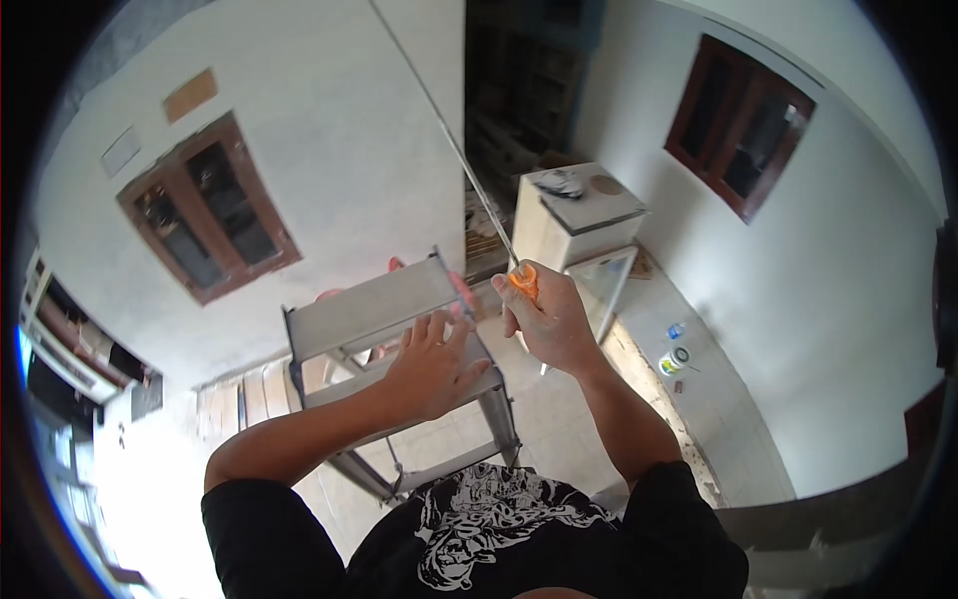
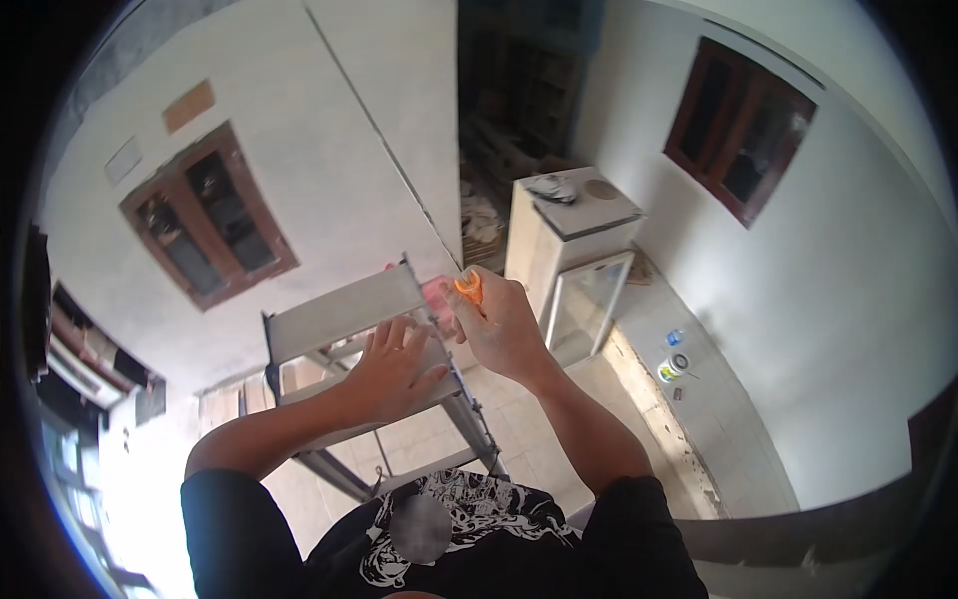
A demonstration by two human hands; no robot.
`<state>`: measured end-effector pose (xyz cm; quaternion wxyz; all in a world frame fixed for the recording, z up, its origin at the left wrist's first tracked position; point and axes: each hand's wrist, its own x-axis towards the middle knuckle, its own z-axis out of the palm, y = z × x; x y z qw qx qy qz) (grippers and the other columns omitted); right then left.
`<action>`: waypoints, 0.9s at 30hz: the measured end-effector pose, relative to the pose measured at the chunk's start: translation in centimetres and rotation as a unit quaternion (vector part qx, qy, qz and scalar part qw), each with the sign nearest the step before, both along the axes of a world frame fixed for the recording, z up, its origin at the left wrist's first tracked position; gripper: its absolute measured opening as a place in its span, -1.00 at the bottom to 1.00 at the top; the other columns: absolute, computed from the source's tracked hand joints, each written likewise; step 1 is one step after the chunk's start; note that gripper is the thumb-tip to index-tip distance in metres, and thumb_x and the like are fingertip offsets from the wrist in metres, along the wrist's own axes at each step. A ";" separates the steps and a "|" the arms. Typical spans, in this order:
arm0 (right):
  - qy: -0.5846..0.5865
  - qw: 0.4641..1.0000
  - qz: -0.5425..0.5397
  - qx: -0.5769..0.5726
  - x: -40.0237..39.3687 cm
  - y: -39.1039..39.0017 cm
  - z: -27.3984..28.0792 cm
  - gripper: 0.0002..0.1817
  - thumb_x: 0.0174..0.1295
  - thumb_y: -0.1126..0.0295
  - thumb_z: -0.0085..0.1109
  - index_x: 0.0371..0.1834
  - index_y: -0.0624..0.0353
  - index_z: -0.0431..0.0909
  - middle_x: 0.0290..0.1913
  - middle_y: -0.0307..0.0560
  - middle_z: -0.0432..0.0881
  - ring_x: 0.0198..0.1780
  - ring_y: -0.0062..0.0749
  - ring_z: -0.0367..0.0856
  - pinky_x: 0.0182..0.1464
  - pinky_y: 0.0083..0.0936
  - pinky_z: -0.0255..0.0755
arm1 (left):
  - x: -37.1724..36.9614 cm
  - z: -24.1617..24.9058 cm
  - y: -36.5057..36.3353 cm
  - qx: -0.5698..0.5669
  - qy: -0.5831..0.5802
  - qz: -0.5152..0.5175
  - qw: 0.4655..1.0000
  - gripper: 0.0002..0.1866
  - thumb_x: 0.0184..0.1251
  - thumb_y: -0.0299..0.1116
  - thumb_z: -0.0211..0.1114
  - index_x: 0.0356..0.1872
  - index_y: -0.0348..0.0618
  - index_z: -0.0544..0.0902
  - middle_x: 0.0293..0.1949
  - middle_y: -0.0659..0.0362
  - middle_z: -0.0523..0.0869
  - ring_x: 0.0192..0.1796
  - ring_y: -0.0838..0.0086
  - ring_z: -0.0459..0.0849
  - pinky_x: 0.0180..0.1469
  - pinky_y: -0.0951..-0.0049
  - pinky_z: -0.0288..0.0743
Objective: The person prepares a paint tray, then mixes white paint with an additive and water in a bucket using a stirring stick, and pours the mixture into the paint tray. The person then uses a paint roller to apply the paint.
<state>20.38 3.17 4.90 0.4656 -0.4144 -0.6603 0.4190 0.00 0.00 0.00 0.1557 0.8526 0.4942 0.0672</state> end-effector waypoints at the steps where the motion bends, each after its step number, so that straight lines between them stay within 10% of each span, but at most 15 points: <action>1: -0.014 1.000 0.012 -0.004 -0.3 -0.1 -0.2 -0.69 0.53 0.25 0.16 -0.35 0.22 0.51 -0.57 -0.23 0.56 -0.54 -0.63 0.51 -0.43 -0.60 0.40 | -0.6 -0.1 -1.3 0.025 0.010 0.017 0.999 -0.29 0.52 0.13 0.09 0.50 -0.12 0.28 0.39 -0.27 0.30 0.50 -0.23 0.15 0.49 -0.18 0.10; 7: -0.094 0.993 0.074 -0.021 -4.8 2.8 -2.9 -0.65 0.51 0.25 0.19 -0.42 0.24 0.51 -0.61 -0.24 0.52 -0.56 -0.63 0.46 -0.48 -0.57 0.33 | -3.8 -0.7 -3.5 0.032 0.019 0.103 0.994 -0.32 0.51 0.10 0.09 0.42 -0.22 0.37 0.15 -0.21 0.54 0.26 -0.10 0.52 0.27 -0.13 0.29; 10: -0.186 0.979 0.061 0.058 -6.6 3.3 -3.6 -0.70 0.41 0.22 0.26 -0.34 0.25 0.56 -0.62 0.09 0.55 -0.55 0.00 0.59 -0.43 -0.21 0.38 | -3.8 -0.8 -3.1 0.029 -0.015 0.144 0.989 -0.35 0.49 0.07 0.13 0.34 -0.29 0.43 0.14 -0.21 0.60 0.24 -0.08 0.57 0.30 -0.07 0.29; 19: -0.331 0.936 0.053 0.111 -8.3 3.4 -5.1 -0.73 0.37 0.16 0.29 -0.27 0.14 0.59 -0.58 -0.05 0.64 -0.45 -0.06 0.71 -0.34 -0.12 0.48 | -4.2 -2.0 -2.9 0.110 -0.051 0.229 0.966 -0.52 0.53 0.00 0.11 -0.11 -0.33 0.62 -0.24 -0.09 0.74 -0.11 0.07 0.73 0.15 0.09 0.42; 27: -0.392 0.911 0.063 0.115 -7.9 2.8 -5.0 -0.70 0.33 0.14 0.33 -0.22 0.18 0.63 -0.45 0.04 0.69 -0.39 -0.10 0.71 -0.25 -0.21 0.49 | -3.4 -3.2 -3.2 0.127 -0.031 0.237 0.963 -0.44 0.57 0.04 0.03 0.03 -0.39 0.61 -0.13 -0.13 0.73 0.04 0.06 0.69 0.29 0.06 0.38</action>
